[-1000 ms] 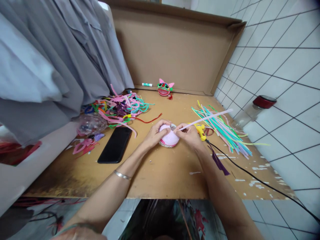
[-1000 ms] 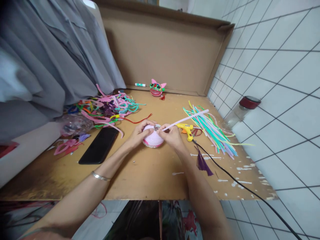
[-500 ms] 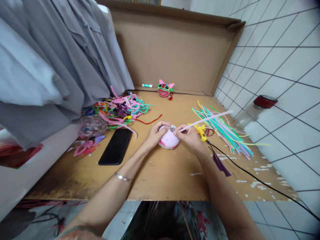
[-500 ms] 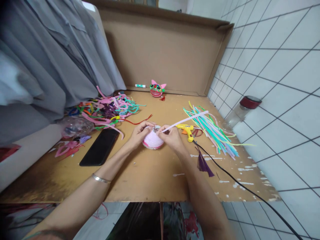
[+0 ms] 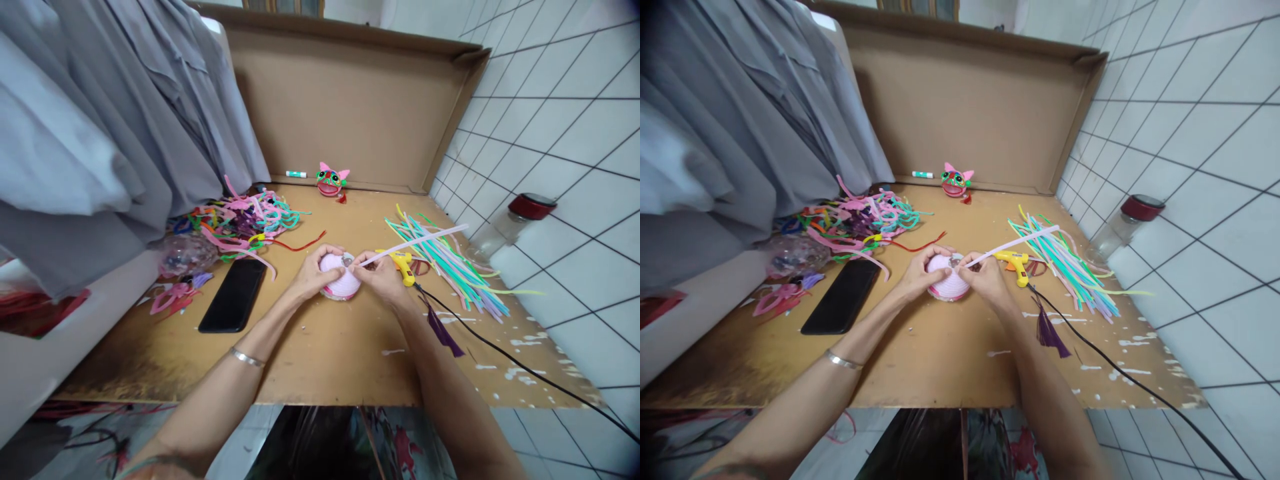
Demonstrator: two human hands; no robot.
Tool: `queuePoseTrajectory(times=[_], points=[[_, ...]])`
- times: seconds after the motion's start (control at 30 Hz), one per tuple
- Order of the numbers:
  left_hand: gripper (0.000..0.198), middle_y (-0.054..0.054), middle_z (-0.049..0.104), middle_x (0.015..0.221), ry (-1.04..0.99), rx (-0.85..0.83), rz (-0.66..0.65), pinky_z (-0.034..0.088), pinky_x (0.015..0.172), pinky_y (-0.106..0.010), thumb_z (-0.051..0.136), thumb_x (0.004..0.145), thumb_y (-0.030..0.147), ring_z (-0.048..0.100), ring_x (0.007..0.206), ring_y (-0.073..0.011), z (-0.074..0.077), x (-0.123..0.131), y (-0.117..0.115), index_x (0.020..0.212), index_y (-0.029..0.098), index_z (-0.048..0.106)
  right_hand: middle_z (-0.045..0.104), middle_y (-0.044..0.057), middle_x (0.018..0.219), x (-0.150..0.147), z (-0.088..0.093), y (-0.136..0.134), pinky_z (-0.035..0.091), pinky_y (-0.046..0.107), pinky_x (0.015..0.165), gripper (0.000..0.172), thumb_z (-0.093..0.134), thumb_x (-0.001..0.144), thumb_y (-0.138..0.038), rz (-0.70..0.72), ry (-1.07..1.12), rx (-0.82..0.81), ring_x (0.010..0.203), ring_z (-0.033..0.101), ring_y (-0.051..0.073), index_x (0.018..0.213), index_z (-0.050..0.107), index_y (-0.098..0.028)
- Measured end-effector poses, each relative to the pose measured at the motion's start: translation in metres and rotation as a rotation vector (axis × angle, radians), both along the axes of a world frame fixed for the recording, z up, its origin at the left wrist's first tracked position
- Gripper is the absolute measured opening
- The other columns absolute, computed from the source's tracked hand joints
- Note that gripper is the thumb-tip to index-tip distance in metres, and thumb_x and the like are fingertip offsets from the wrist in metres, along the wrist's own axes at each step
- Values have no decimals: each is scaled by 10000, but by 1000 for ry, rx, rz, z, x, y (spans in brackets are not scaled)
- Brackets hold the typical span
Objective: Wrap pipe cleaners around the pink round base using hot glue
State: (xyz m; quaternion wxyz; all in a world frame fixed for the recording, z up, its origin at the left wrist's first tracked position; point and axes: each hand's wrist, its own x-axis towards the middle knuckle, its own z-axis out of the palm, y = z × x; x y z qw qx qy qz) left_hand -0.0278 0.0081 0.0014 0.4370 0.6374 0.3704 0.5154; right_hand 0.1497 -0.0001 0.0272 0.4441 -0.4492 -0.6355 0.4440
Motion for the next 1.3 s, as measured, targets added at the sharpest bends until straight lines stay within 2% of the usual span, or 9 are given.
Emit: queuePoseTrajectory(times=[0.27, 0.47, 0.67, 0.97, 1.3], points=[[358, -125, 664, 1163, -5, -24, 5, 452, 987, -400, 714, 639, 333, 623, 1082, -267, 2, 1, -1, 936, 157, 618, 557, -27, 578, 0, 0, 0, 366, 237, 547, 198, 665, 600, -366, -2, 14, 1, 568, 460, 107, 634, 590, -187], [230, -104, 687, 1137, -77, -58, 25, 461, 957, -389, 605, 726, 340, 630, 1079, -252, 1, 4, 0, 876, 168, 634, 551, -29, 576, -1, 0, 0, 363, 242, 556, 177, 640, 604, -358, -8, -1, 2, 575, 466, 111, 629, 586, -192], [212, -97, 702, 1094, -101, -42, 40, 453, 976, -387, 580, 775, 354, 629, 1098, -247, 0, 5, 0, 854, 168, 644, 556, -27, 581, -2, -1, 0, 362, 240, 557, 168, 638, 614, -351, -13, -9, 22, 576, 460, 110, 634, 585, -193], [186, -98, 711, 1103, -53, -49, 39, 463, 981, -400, 615, 717, 293, 638, 1094, -254, 4, 3, -3, 857, 171, 635, 555, -27, 585, -1, -1, 0, 371, 246, 568, 177, 648, 620, -361, -1, -18, 20, 588, 474, 118, 648, 582, -198], [355, -128, 678, 1175, 7, 2, -5, 454, 1008, -415, 722, 640, 312, 628, 1104, -273, 1, -1, 0, 946, 159, 628, 547, -28, 588, 0, 1, -1, 369, 247, 566, 188, 651, 612, -368, -7, -13, 3, 588, 472, 118, 642, 581, -196]])
